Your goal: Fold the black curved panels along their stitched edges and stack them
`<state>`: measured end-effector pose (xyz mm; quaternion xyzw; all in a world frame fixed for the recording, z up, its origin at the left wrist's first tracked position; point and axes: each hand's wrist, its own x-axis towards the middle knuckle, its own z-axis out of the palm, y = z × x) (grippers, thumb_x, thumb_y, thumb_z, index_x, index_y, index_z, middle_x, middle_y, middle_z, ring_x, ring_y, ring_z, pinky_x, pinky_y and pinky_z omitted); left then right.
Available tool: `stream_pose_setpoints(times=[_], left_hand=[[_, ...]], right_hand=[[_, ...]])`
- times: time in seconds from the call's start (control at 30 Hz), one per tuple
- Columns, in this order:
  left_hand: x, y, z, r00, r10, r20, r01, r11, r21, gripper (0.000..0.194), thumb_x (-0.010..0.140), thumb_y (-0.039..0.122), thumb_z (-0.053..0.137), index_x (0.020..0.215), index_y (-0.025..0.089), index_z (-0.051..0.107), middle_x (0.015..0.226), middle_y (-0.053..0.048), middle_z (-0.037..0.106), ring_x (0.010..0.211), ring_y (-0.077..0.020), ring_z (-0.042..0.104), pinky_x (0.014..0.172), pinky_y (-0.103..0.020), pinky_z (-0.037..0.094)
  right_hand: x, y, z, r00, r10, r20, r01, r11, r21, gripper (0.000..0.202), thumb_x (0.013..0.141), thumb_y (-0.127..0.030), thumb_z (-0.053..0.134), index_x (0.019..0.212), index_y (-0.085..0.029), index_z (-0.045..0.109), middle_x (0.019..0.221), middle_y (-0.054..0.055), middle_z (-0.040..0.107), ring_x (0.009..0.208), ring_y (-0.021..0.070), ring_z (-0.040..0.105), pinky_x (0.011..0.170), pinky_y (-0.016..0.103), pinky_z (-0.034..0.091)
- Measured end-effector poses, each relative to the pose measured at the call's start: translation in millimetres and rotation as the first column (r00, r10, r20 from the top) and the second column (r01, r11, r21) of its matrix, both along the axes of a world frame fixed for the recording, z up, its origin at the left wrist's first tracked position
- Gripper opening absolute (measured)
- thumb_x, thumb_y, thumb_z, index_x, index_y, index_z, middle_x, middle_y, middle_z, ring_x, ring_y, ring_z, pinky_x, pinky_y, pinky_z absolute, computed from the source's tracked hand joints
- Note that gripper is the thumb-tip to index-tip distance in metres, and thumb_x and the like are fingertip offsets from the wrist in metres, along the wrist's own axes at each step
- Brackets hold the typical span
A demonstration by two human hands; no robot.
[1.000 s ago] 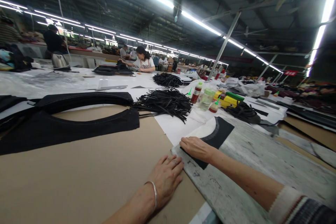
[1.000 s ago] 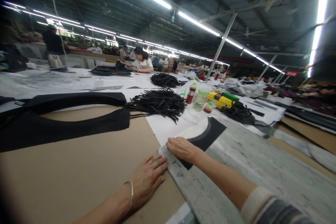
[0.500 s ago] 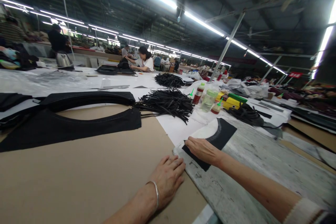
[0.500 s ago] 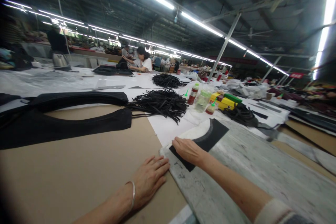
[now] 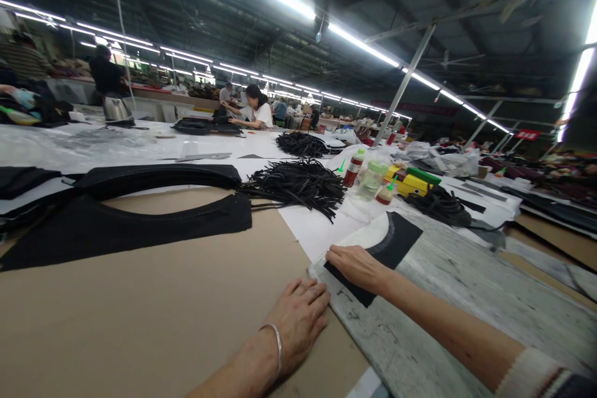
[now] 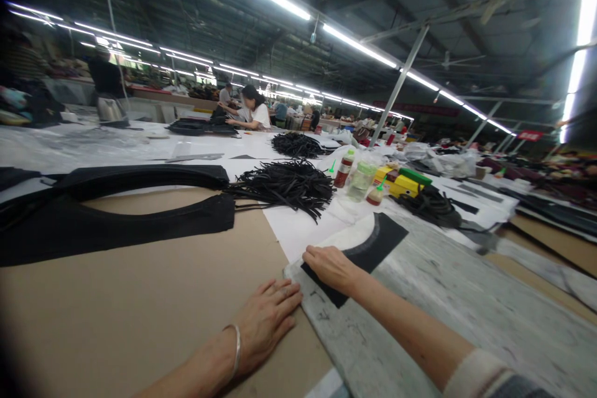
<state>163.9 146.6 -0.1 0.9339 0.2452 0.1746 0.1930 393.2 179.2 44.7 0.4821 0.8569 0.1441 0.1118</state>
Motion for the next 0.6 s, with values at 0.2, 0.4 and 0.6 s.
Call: stream_pose_setpoints(times=[0.2,0.4,0.6], left_hand=[[0.6,0.3,-3.1,1.000,0.000,0.016,0.000,1.000,0.003,0.041,0.095,0.032,0.038,0.134,0.027,0.043,0.143,-0.002,0.044,0.132,-0.0214,0.037,0.111,-0.043,0.025],[1.4,1.3,-5.8,1.000,0.004,0.015,-0.004,1.000,0.022,0.040,0.094,0.033,0.038,0.134,0.028,0.043,0.143,-0.001,0.044,0.132,-0.0209,0.037,0.111,-0.043,0.026],[1.2,2.2,-4.9,1.000,0.003,0.006,-0.004,1.000,0.013,0.040,0.094,0.032,0.040,0.134,0.027,0.044,0.142,-0.001,0.044,0.132,-0.0214,0.037,0.111,-0.044,0.026]], right_hand=[[-1.0,4.9,-2.0,0.996,0.063,0.064,-0.060,0.997,-0.044,0.016,0.088,-0.005,0.041,0.088,-0.016,0.053,0.085,0.004,0.058,0.070,0.0148,0.058,0.058,0.025,0.037],[-2.1,5.1,-4.5,0.995,0.057,0.077,-0.055,0.998,-0.031,0.017,0.087,-0.004,0.039,0.089,-0.014,0.053,0.087,0.006,0.057,0.069,0.0166,0.058,0.059,0.027,0.038],[0.4,-0.2,-0.1,1.000,-0.021,-0.003,0.021,1.000,-0.002,0.018,0.089,-0.006,0.037,0.090,-0.015,0.053,0.088,0.005,0.057,0.067,0.0148,0.057,0.057,0.025,0.036]])
